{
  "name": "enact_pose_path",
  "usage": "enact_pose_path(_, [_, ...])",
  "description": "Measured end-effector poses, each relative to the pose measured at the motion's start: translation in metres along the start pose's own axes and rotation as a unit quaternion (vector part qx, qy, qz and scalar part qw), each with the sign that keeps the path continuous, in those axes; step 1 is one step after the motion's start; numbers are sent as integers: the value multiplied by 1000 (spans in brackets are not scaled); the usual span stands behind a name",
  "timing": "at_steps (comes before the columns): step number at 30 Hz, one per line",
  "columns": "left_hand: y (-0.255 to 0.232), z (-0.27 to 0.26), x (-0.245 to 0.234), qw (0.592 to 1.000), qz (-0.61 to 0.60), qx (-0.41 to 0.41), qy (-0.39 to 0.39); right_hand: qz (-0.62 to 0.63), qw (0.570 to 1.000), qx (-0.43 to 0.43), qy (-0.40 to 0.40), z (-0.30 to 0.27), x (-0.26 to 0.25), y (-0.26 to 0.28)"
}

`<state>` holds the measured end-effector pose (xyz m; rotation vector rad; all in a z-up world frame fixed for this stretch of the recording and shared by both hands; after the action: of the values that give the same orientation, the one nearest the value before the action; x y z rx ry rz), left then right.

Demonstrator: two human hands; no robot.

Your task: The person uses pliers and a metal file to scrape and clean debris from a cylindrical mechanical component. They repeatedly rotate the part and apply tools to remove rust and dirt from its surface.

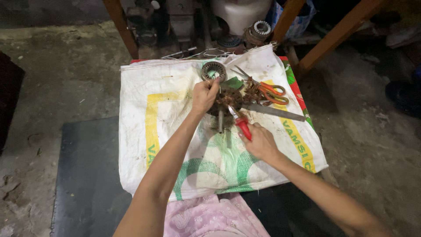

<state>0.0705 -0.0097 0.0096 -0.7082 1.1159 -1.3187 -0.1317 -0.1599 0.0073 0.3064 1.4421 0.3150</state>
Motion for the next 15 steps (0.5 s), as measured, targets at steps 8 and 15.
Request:
enact_pose_path(8, [-14,-3,2,1000,15,11,11,82,968,119,205,3,-46,-31])
enact_pose_path(15, [-32,-11,6,997,50,19,57,118,944,114,285,43,-73,-21])
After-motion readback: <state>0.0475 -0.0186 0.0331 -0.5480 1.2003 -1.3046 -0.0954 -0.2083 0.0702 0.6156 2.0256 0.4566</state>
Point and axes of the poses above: each hand's wrist, its own z-axis towards the middle knuckle, its own x-axis out of the palm, y = z × x, the point moved 8 cm from there along z, towards the middle knuckle, and after that the axes turned 5 degrees about -x, right-handed, at the moved point
